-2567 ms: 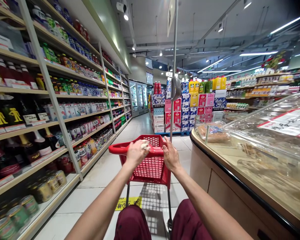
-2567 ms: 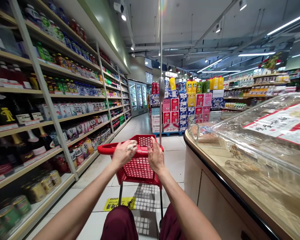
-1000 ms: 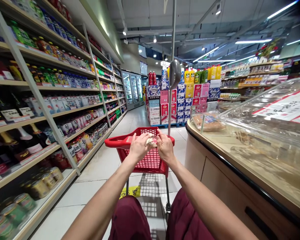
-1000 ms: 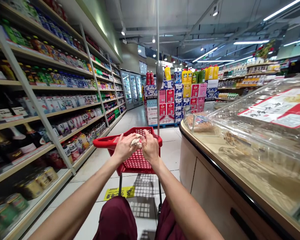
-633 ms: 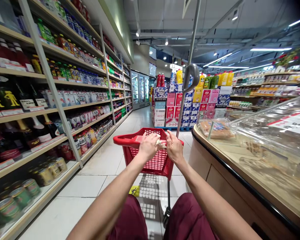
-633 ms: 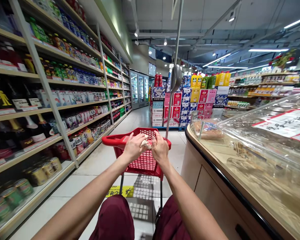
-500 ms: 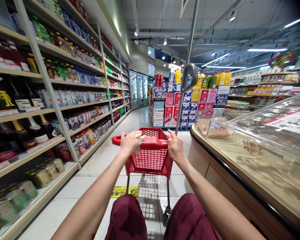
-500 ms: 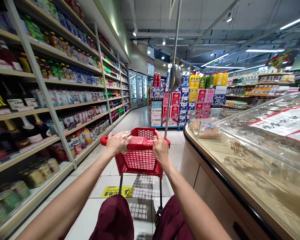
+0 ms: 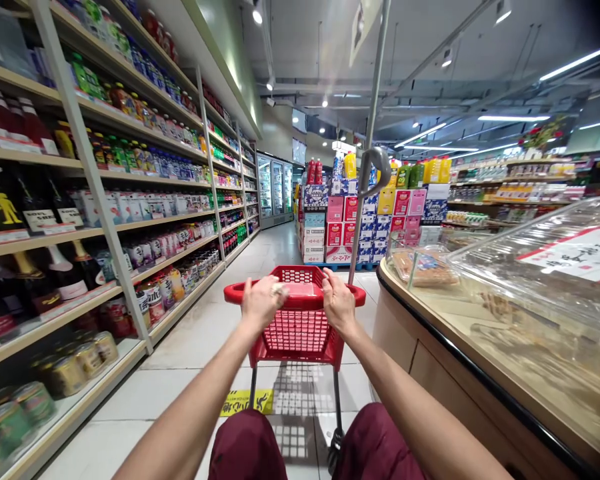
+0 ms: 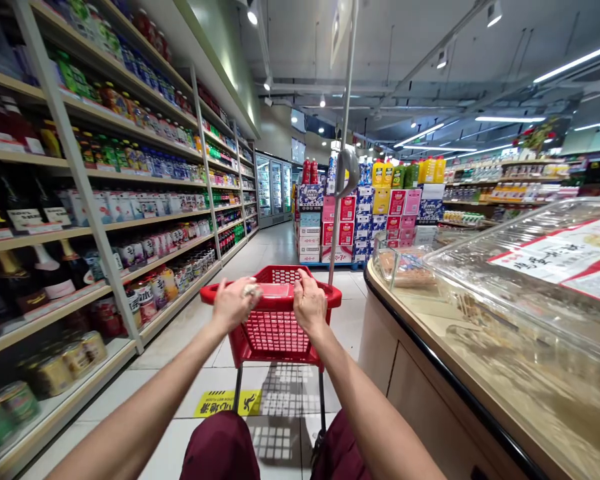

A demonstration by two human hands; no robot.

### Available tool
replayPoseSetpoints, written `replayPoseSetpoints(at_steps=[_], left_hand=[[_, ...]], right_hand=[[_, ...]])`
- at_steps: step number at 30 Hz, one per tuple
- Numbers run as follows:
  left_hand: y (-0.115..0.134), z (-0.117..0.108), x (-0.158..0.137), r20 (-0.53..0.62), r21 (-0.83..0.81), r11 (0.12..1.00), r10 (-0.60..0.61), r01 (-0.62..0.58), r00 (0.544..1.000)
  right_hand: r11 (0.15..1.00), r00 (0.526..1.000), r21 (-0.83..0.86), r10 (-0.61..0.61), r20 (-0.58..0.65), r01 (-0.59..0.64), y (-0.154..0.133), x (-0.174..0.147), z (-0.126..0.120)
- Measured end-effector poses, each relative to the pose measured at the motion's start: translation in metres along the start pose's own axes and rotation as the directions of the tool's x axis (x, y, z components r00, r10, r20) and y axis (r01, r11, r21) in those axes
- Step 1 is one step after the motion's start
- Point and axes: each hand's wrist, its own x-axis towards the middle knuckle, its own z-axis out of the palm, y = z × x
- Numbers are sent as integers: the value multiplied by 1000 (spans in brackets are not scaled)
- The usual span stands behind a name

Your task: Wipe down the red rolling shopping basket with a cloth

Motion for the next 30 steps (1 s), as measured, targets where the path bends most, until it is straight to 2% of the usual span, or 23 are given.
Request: replayPoseSetpoints(at_steps=[2,3,4,7,8,9,11,13,14,15,17,18,19,20,22,23,24,25,26,28,29,30], left_hand=[[11,5,-3,-4,-32,984,173,-173,985],[15,6,-4,-5,-40,973,227,-227,974],[16,7,-5,-8,-40,973,227,-227,974],[13,4,-5,-45,-18,1000,0,-1,999],[14,4,-4,-54,-13,998,-56,55,997],[16,5,-3,-54,-11,998,-60,60,997],[24,8,-2,-21,-16,996,87,-87,996],[29,11,-1,13,-33,966,255,-255,967],[28,11,-1,17,-38,961,275,-274,961],[25,10,0,12,-38,971,238,-237,971],[14,7,0,-8,-27,998,51,-51,999],[10,6,0,-20,-23,999,-40,39,999],[8,5,0,-25,-23,996,-81,81,996],[10,6,-1,-23,-27,998,-62,61,998],[18,10,-2,-1,-49,991,122,-122,993],[23,11,-2,8,-62,974,218,-217,976],[25,12,-2,12,-72,959,275,-273,961],[26,12,-2,7,-76,959,275,-274,961],[24,12,-2,-7,-73,974,216,-216,976],[20,10,-1,-44,-62,998,22,-25,999],[20,9,-1,-55,-58,998,-35,32,998],[23,10,-1,-55,-58,998,-36,33,998]], right_hand=[[1000,1000,-5,-25,-5,25,0,-1,1],[999,999,9,-44,-7,44,0,-1,1],[998,998,27,-62,-9,62,1,-2,1],[996,997,56,-72,-5,72,1,-2,-1],[997,998,47,-59,-4,59,0,-2,0],[998,999,37,-45,-4,45,0,-2,0],[999,1000,28,-31,-6,31,-2,-3,2],[998,999,49,-45,-4,45,-1,-3,3],[996,998,63,-57,0,57,0,-4,2],[995,998,77,-70,4,69,1,-4,2],[993,997,93,-77,0,77,3,-4,1],[993,998,93,-68,-10,69,3,-4,0],[995,998,86,-52,-24,54,2,-3,0],[997,999,73,-35,-39,38,2,-3,0],[999,998,47,-18,-55,20,1,-4,0],[999,998,45,-24,-55,27,1,-4,-1],[998,998,53,-38,-53,41,2,-4,-2],[996,997,68,-56,-49,59,3,-5,-3],[994,996,83,-73,-45,76,3,-5,-5],[992,995,93,-81,-49,86,4,-6,-6],[993,996,85,-72,-53,77,4,-7,-6],[995,997,74,-58,-57,62,4,-8,-6]])
